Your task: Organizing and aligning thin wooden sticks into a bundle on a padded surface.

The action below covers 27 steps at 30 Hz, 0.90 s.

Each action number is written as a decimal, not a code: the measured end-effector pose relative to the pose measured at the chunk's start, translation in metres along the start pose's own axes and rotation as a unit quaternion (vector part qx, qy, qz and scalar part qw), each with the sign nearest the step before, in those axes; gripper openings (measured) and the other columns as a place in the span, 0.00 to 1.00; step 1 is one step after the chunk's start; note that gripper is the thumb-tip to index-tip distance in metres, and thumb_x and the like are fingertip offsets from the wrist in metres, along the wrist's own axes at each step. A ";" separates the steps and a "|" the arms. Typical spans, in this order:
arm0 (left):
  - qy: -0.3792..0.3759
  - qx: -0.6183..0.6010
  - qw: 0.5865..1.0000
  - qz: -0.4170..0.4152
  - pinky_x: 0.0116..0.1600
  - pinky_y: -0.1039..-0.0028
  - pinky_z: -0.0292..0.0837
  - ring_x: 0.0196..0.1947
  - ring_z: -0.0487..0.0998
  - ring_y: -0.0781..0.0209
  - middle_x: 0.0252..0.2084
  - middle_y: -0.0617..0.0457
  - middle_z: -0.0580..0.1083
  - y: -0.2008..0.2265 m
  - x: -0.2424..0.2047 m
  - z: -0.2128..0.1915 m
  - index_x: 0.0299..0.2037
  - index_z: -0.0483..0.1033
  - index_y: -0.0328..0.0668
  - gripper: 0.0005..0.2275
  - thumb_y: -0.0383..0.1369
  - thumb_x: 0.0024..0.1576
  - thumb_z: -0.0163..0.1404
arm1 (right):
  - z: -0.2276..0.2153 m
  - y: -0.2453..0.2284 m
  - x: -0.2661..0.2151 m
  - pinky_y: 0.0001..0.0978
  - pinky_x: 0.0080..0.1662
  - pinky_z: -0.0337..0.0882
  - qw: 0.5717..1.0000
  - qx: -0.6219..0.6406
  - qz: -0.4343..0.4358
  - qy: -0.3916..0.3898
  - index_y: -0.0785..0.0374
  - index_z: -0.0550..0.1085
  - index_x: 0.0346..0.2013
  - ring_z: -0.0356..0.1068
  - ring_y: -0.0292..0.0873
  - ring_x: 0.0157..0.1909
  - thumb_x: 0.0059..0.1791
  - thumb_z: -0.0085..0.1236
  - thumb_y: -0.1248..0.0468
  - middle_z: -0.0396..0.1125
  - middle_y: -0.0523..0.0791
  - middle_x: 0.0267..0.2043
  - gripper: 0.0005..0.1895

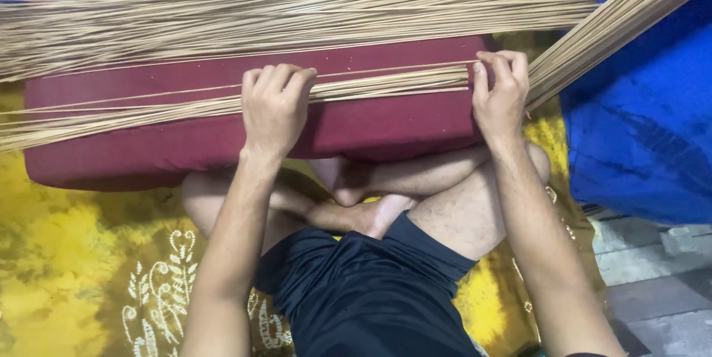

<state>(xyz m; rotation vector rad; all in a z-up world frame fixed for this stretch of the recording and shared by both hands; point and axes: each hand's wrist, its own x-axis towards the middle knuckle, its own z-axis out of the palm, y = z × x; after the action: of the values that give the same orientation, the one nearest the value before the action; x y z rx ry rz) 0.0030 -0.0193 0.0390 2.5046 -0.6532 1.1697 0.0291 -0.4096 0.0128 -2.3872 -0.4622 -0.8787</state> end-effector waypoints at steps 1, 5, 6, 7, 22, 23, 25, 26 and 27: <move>0.000 -0.002 1.000 0.001 0.47 0.71 0.68 0.36 0.78 0.61 0.35 0.61 0.75 -0.002 -0.003 0.001 0.42 0.82 0.52 0.06 0.28 0.59 0.63 | 0.004 -0.002 -0.002 0.47 0.52 0.70 1.000 -0.001 0.001 0.001 0.68 0.78 0.49 0.71 0.58 0.51 0.54 0.61 0.76 0.66 0.51 0.46 0.09; 0.011 -0.001 1.000 0.002 0.50 0.71 0.67 0.36 0.78 0.63 0.36 0.62 0.75 -0.009 -0.015 0.008 0.43 0.81 0.53 0.05 0.29 0.61 0.62 | 0.016 -0.001 -0.012 0.46 0.48 0.72 0.999 0.012 0.039 0.026 0.68 0.77 0.49 0.72 0.59 0.47 0.52 0.60 0.77 0.66 0.51 0.43 0.11; 0.019 -0.004 1.000 0.002 0.50 0.71 0.68 0.35 0.78 0.63 0.36 0.62 0.75 -0.011 -0.018 0.010 0.42 0.81 0.53 0.05 0.28 0.61 0.63 | 0.020 0.001 -0.016 0.44 0.45 0.73 0.998 0.017 0.056 0.037 0.66 0.77 0.46 0.73 0.57 0.44 0.52 0.60 0.76 0.67 0.50 0.41 0.09; 0.019 -0.005 1.000 0.003 0.50 0.71 0.68 0.35 0.78 0.63 0.36 0.62 0.75 -0.012 -0.021 0.012 0.42 0.81 0.53 0.05 0.28 0.61 0.63 | 0.022 -0.002 -0.016 0.44 0.45 0.73 0.998 0.016 0.056 0.037 0.66 0.77 0.46 0.73 0.57 0.44 0.52 0.60 0.76 0.67 0.50 0.41 0.09; 0.013 -0.018 1.000 -0.018 0.51 0.66 0.67 0.38 0.77 0.59 0.38 0.59 0.73 -0.014 -0.031 0.013 0.38 0.80 0.52 0.05 0.28 0.61 0.63 | 0.025 -0.011 -0.018 0.45 0.45 0.72 0.994 0.020 0.080 0.069 0.64 0.76 0.42 0.70 0.55 0.40 0.43 0.55 0.82 0.65 0.48 0.40 0.17; 0.008 -0.018 1.000 -0.022 0.52 0.65 0.67 0.39 0.77 0.59 0.37 0.59 0.72 -0.013 -0.031 0.013 0.38 0.80 0.52 0.05 0.28 0.60 0.62 | 0.025 -0.010 -0.018 0.44 0.46 0.71 0.994 0.019 0.081 0.068 0.63 0.75 0.42 0.70 0.54 0.40 0.43 0.55 0.82 0.65 0.47 0.40 0.17; 0.003 -0.017 1.000 -0.026 0.52 0.65 0.67 0.39 0.77 0.58 0.37 0.58 0.72 -0.013 -0.032 0.014 0.37 0.80 0.51 0.05 0.28 0.60 0.62 | 0.024 -0.010 -0.018 0.44 0.46 0.71 0.994 0.018 0.083 0.067 0.63 0.75 0.42 0.70 0.53 0.40 0.42 0.54 0.82 0.65 0.47 0.40 0.17; -0.005 -0.018 0.999 -0.027 0.52 0.64 0.67 0.40 0.77 0.58 0.37 0.58 0.72 -0.015 -0.033 0.016 0.37 0.79 0.51 0.05 0.28 0.59 0.61 | 0.024 -0.010 -0.018 0.44 0.46 0.71 0.995 0.014 0.082 0.064 0.63 0.75 0.41 0.70 0.53 0.40 0.42 0.54 0.82 0.65 0.47 0.40 0.17; -0.013 -0.018 0.999 -0.028 0.53 0.63 0.66 0.41 0.76 0.57 0.37 0.58 0.72 -0.016 -0.035 0.017 0.37 0.79 0.51 0.05 0.27 0.59 0.61 | 0.024 -0.011 -0.018 0.44 0.47 0.70 0.995 0.010 0.080 0.060 0.62 0.75 0.41 0.70 0.53 0.40 0.42 0.54 0.82 0.65 0.46 0.40 0.17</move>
<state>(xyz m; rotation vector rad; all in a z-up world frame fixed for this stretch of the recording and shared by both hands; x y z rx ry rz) 0.0025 -0.0040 0.0003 2.4953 -0.6009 1.0994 0.0222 -0.3890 -0.0109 -2.2998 -0.2274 -0.9336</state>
